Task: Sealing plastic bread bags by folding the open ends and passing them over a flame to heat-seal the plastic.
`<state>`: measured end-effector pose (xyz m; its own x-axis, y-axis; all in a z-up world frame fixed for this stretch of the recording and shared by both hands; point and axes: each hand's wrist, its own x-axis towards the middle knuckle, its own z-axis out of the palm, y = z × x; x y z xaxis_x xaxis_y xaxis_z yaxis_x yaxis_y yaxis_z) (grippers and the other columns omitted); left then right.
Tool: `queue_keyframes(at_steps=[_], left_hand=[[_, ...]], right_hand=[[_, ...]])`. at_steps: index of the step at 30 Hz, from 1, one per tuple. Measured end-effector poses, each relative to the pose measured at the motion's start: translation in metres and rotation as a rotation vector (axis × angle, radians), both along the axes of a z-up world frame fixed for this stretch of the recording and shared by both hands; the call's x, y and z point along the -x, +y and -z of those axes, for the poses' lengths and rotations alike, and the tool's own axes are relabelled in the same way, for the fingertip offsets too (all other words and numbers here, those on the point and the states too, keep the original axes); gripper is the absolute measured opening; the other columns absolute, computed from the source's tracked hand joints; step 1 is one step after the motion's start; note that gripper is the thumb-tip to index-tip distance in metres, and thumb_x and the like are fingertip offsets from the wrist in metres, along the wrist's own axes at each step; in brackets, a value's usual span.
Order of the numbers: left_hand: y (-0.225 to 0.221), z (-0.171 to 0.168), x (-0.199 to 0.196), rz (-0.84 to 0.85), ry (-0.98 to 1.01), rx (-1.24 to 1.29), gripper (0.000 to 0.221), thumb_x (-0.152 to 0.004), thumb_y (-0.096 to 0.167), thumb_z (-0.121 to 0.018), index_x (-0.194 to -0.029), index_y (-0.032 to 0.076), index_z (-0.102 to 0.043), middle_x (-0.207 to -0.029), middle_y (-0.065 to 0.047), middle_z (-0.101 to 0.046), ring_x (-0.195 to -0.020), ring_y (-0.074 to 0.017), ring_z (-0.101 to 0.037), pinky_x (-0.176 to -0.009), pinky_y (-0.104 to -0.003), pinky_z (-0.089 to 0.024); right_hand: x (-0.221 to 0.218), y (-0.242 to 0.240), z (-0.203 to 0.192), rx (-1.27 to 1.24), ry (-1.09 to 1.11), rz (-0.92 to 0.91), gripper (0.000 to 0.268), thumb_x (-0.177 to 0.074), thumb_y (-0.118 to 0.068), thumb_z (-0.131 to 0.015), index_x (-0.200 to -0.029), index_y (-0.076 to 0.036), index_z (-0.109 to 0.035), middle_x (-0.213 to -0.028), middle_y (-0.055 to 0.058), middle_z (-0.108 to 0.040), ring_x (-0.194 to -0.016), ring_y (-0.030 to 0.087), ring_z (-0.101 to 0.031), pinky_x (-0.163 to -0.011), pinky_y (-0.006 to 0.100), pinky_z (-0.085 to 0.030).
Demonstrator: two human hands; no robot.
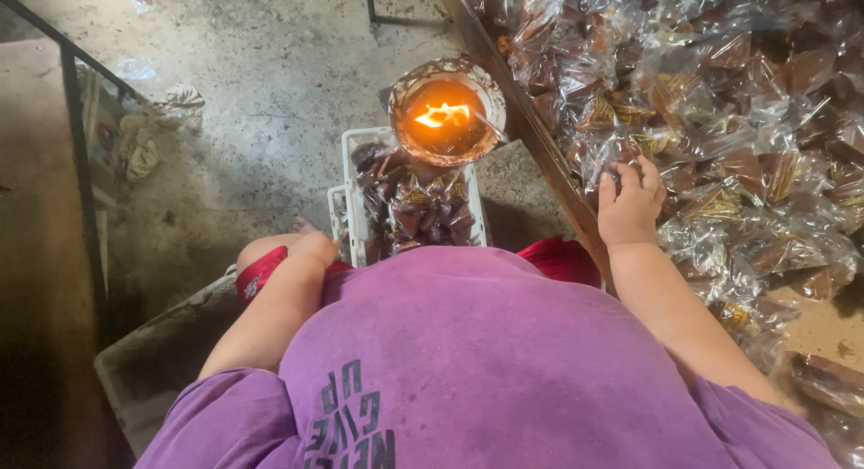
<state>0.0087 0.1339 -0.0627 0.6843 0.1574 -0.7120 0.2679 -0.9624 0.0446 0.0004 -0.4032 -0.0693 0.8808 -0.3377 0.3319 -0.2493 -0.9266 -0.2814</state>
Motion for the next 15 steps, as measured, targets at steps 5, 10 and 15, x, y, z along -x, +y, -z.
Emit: queue_keyframes(at_steps=[5,10,15], left_hand=[[0.042,0.1,-0.029,-0.09,0.078,-0.022,0.095,-0.091,0.043,-0.042,-0.161,0.003,0.007,-0.167,-0.017,-0.027,-0.154,-0.0405,-0.014,-0.123,-0.053,-0.01],[0.069,0.129,-0.033,-0.019,0.151,-0.225,0.063,-0.1,0.031,-0.029,-0.157,0.005,-0.033,-0.163,-0.008,-0.036,-0.153,-0.0297,-0.02,-0.12,-0.045,-0.017],[0.002,-0.009,-0.015,0.098,0.152,-0.312,0.059,-0.105,0.024,-0.031,-0.161,0.005,-0.026,-0.166,-0.008,-0.028,-0.15,-0.0297,-0.019,-0.112,-0.041,-0.02]], right_hand=[[0.02,0.054,-0.067,-0.076,0.268,-0.004,0.08,-0.09,-0.073,-0.057,-0.155,-0.028,-0.044,-0.17,0.014,-0.015,-0.148,0.056,-0.023,-0.121,0.064,-0.03],[0.02,0.075,-0.094,-0.083,0.428,0.06,0.093,-0.082,-0.068,-0.066,-0.16,-0.025,-0.038,-0.172,0.015,-0.009,-0.148,0.057,-0.018,-0.118,0.063,-0.034],[0.01,0.061,-0.068,0.035,0.405,0.098,0.089,-0.081,-0.071,-0.064,-0.156,-0.027,-0.045,-0.172,0.012,-0.016,-0.146,0.057,-0.025,-0.112,0.062,-0.043]])
